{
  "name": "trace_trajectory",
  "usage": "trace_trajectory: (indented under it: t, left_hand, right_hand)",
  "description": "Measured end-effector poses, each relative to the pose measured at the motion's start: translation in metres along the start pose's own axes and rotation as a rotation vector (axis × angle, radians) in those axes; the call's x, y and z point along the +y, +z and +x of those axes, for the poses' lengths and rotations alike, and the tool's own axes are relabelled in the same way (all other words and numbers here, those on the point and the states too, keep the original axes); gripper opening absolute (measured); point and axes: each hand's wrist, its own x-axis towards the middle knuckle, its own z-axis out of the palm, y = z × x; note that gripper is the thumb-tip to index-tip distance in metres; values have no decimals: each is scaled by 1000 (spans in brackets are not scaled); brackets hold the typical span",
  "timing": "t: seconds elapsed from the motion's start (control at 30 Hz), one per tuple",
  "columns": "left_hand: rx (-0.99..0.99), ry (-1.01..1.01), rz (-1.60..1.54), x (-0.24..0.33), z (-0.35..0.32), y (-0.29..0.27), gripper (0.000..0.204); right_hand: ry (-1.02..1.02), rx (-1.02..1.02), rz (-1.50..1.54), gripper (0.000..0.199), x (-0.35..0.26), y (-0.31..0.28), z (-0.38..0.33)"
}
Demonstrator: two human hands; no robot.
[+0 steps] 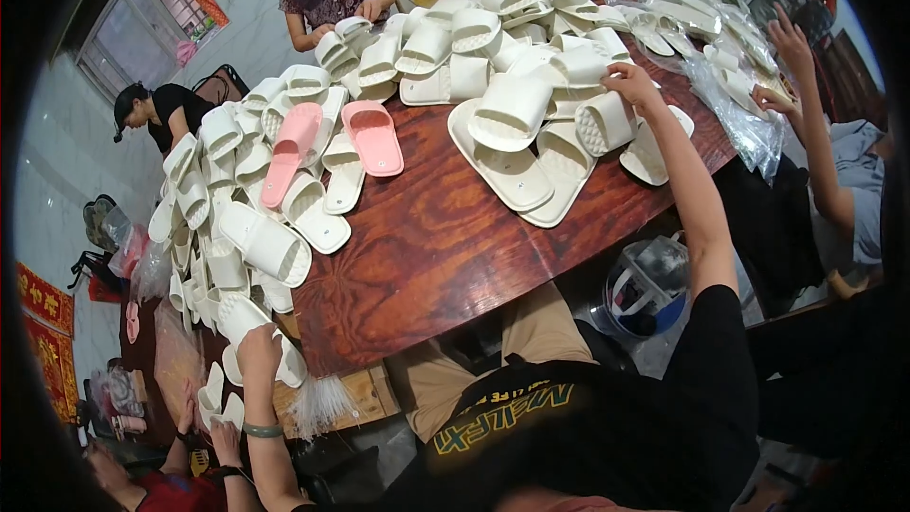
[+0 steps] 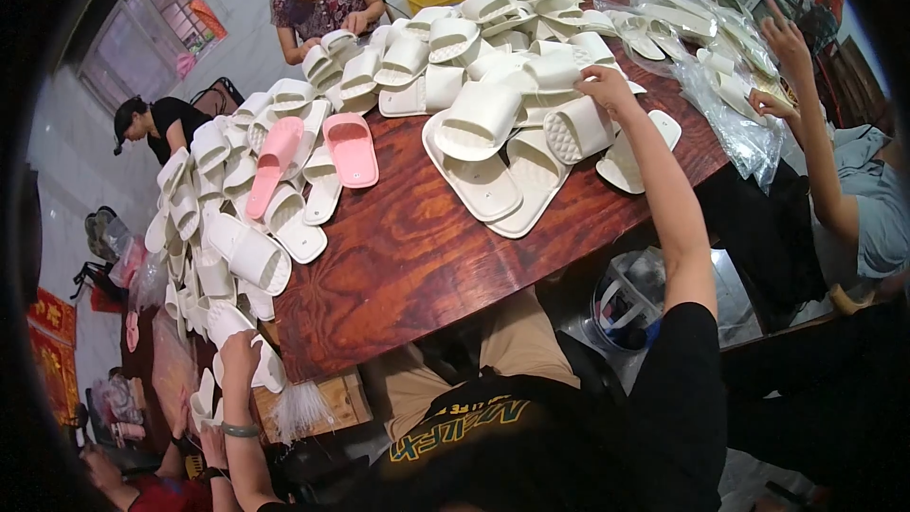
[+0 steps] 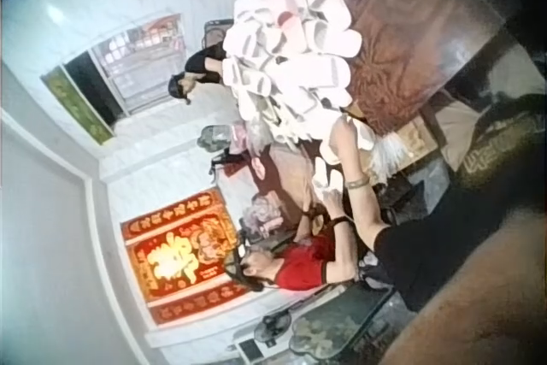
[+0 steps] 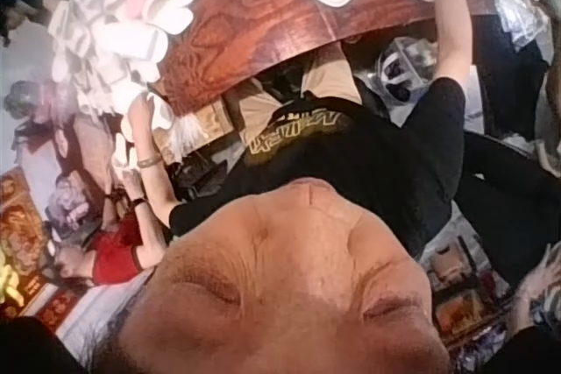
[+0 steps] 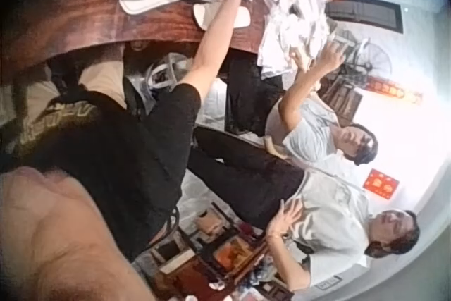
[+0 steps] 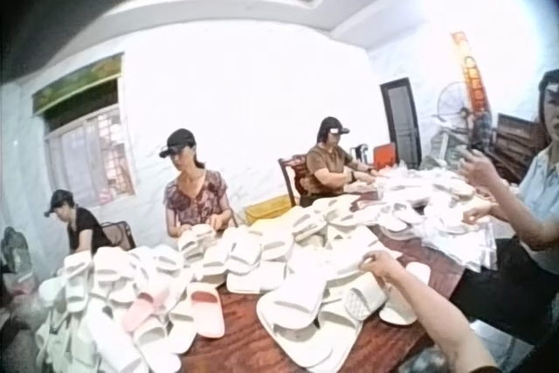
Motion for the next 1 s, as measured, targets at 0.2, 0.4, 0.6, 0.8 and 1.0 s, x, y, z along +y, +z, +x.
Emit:
trace_trajectory:
  t: [0.2,0.4,0.6,0.8,1.0]
  left_hand:
    - [-49,13,-159,45,-16,-26,18]
    - [-123,283,-602,101,-32,-36,21]
    - [-502,534,-870,167,-33,-52,43]
    - [-499,131,-1688,203,2,-8,24]
    - [-754,-103,-1811,162,40,23,32]
  right_hand:
    - [-2,14,214,23,-55,-26,-54]
    - [140,-270,352,24,-119,29,-139]
    - [440,-516,637,25,-131,136,-223]
    - [487,-622,700,35,-110,224,-219]
    - [-672,-715,-530,45,-97,202,-205]
